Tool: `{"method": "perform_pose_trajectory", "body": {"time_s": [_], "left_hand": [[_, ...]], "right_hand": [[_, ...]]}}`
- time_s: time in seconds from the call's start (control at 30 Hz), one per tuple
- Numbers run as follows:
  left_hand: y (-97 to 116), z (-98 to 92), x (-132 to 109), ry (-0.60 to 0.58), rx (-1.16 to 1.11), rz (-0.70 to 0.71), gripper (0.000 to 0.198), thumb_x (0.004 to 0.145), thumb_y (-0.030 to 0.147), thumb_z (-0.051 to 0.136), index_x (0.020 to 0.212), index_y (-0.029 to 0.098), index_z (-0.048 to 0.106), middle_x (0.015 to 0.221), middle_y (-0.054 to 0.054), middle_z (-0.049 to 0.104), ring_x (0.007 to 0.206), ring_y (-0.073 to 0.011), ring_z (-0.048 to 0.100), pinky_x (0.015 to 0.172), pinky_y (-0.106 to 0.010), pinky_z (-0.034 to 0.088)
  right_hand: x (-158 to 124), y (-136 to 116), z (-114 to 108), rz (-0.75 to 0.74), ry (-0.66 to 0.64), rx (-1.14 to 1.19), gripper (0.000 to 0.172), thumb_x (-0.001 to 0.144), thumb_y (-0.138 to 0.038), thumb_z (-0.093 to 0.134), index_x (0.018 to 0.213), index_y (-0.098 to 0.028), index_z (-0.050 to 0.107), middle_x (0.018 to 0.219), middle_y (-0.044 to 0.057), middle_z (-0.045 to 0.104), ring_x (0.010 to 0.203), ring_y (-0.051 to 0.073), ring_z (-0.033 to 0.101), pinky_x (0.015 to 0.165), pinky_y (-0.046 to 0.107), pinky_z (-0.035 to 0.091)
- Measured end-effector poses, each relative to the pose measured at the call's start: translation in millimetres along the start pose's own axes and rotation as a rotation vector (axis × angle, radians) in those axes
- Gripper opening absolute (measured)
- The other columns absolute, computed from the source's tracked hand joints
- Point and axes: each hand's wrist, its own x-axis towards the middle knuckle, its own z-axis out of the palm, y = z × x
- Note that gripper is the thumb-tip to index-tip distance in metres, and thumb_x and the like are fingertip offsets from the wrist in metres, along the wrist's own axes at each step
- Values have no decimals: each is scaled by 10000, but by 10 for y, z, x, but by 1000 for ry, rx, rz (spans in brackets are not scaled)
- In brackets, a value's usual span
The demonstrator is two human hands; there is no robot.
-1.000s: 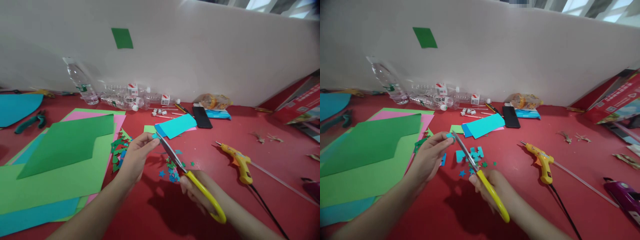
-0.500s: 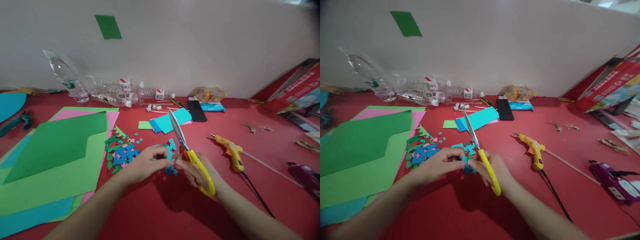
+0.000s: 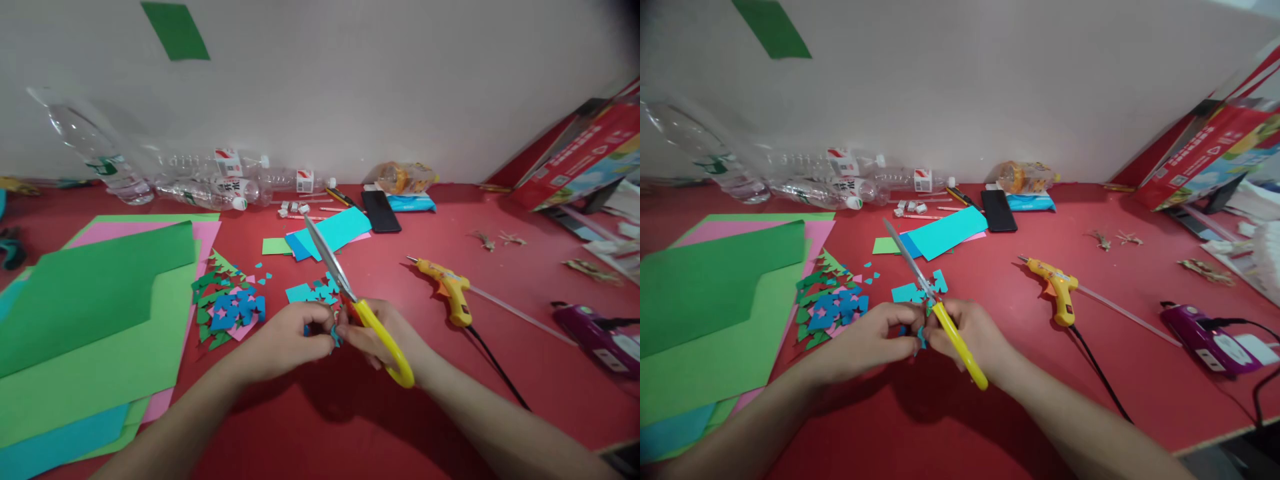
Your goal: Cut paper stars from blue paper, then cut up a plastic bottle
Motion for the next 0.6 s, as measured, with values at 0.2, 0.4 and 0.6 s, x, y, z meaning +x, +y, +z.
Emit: {"method": "perform_pose_trajectory", "body": {"time_s": [0.2,0.4,0.6], "left_hand": [[25,4,22,28,-29,40,81,764,214,587,727,190,656,746,9,595,724,-156,515,683,-272,393],[36,13,61,138,-237,51,137,760,306,660,689,189,658,696,1,602,676,-150,533,666,-277,411],[39,-11,76,310,-356,58,139,741,297,683,655,196,641,652,0,616,648,-145,550,638,-267,430]], "right_hand": [[-8,36,35,-34,119,36,216,777,-393,587,711,-217,482,353,-127,372,281,58,354,313,163,278],[29,116,13,-87,157,87,324,779,-508,617,755,-226,459,337,-140,367,268,68,350,332,186,313],[21,168,-76,-158,101,22,378,881,-565,527,731,-226,454,399,-113,368,309,76,367,360,201,311]]}}
